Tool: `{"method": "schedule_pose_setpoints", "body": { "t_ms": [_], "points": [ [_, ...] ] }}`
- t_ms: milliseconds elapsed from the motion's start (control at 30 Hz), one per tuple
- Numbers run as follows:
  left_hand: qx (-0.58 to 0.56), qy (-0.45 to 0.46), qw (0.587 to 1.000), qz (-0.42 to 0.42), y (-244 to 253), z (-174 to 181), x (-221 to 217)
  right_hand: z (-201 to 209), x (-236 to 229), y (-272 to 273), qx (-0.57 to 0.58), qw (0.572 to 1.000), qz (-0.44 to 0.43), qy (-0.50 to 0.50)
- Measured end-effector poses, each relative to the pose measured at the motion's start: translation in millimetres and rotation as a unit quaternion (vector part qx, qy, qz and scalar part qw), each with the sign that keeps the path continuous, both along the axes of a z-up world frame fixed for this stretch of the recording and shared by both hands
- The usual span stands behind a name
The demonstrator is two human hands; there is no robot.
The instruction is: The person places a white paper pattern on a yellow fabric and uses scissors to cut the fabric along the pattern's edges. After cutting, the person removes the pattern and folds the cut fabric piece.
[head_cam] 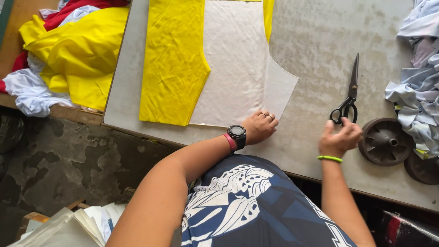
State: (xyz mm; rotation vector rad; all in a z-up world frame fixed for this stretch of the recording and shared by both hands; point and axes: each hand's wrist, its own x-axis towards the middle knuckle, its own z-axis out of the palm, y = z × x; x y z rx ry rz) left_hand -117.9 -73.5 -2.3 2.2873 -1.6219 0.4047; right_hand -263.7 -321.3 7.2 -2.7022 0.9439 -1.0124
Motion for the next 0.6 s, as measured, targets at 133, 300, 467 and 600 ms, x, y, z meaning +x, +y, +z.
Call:
{"method": "schedule_pose_setpoints", "body": {
  "t_ms": [133,300,467,600],
  "points": [
    [0.028,-0.008,0.999,0.015,-7,-5,-8,-4,-12,-51,0.084,0.994,0.021,0.062],
    [0.011,-0.06,0.996,0.063,-16,-2,-17,-2,-4,-59,0.106,0.976,0.01,0.189],
    [0.021,-0.047,0.995,0.08,-22,-12,-22,-5,7,-70,0.116,0.973,0.021,0.2],
    [0.005,-0.024,0.997,0.073,-25,-16,-21,40,17,-61,0.263,0.911,-0.063,0.311]
  ]
}}
